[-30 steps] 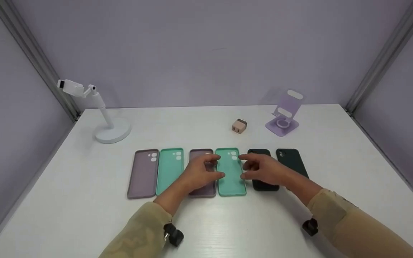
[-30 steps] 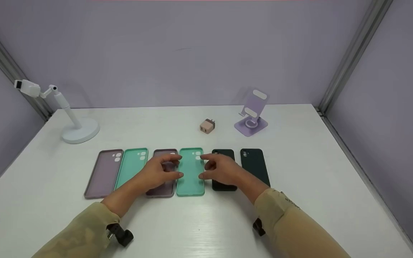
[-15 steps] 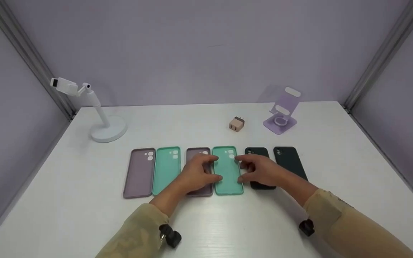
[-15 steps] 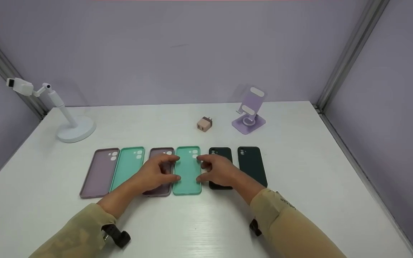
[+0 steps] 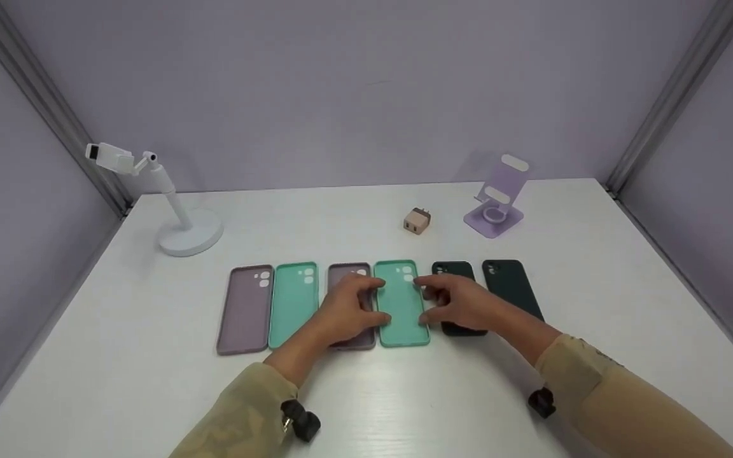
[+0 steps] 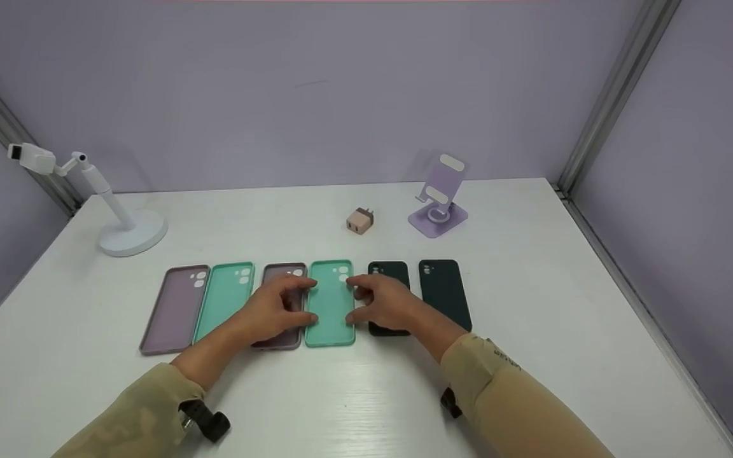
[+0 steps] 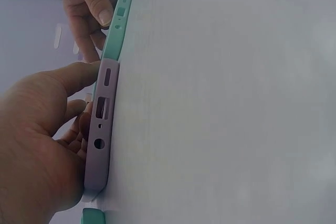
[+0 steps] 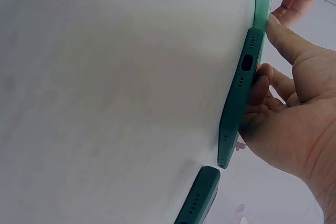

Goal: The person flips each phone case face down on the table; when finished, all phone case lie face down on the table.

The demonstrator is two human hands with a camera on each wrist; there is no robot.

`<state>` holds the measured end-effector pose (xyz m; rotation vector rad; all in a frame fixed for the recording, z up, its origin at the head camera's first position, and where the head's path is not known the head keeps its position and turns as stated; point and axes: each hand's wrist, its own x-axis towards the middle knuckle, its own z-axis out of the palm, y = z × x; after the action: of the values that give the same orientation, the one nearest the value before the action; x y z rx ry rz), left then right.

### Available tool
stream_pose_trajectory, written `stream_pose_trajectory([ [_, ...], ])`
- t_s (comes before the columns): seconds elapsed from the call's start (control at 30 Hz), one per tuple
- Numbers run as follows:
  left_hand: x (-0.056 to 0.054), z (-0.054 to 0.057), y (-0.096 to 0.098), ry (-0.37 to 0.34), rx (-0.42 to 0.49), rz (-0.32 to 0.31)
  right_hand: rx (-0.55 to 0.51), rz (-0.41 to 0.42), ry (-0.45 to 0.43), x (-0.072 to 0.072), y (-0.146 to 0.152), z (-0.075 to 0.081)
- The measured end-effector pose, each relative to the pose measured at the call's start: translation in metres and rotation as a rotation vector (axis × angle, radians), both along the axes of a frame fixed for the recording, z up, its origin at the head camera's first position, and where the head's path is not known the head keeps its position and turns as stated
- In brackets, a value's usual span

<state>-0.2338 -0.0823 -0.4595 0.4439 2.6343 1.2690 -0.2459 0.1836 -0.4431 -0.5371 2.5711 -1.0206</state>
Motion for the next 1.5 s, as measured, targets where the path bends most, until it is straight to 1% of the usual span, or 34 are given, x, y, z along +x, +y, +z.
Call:
stream_pose_trajectory([
  [0.17,0.0003,-0.0008,0.0003,0.010,-0.005,0.002,0.002,-0.003,0.003,-0.0004,0.0000,0.0001],
  [0.4,0.0008,-0.0022,-0.0011,0.038,0.005,-0.019,-0.016,-0.006,-0.007,0.0010,-0.0009,-0.0005],
  [0.7,-0.0001,-0.0024,-0.0013,0.033,-0.011,-0.021,-0.002,-0.011,0.012,0.0015,-0.0027,-0.0012],
  [0.93,-0.0007,-0.0030,-0.0007,0.040,-0.015,-0.027,0.005,-0.017,0.009,0.0022,-0.0033,0.0004],
  [1.2,-0.0011,-0.0013,0.0000,0.037,-0.012,-0.030,0.007,-0.025,0.008,0.0023,-0.0030,0.0015],
  [1.5,0.0017,-0.0008,-0.0014,0.054,-0.010,-0.037,0.007,-0.035,0.003,0.0041,-0.0043,-0.0010],
])
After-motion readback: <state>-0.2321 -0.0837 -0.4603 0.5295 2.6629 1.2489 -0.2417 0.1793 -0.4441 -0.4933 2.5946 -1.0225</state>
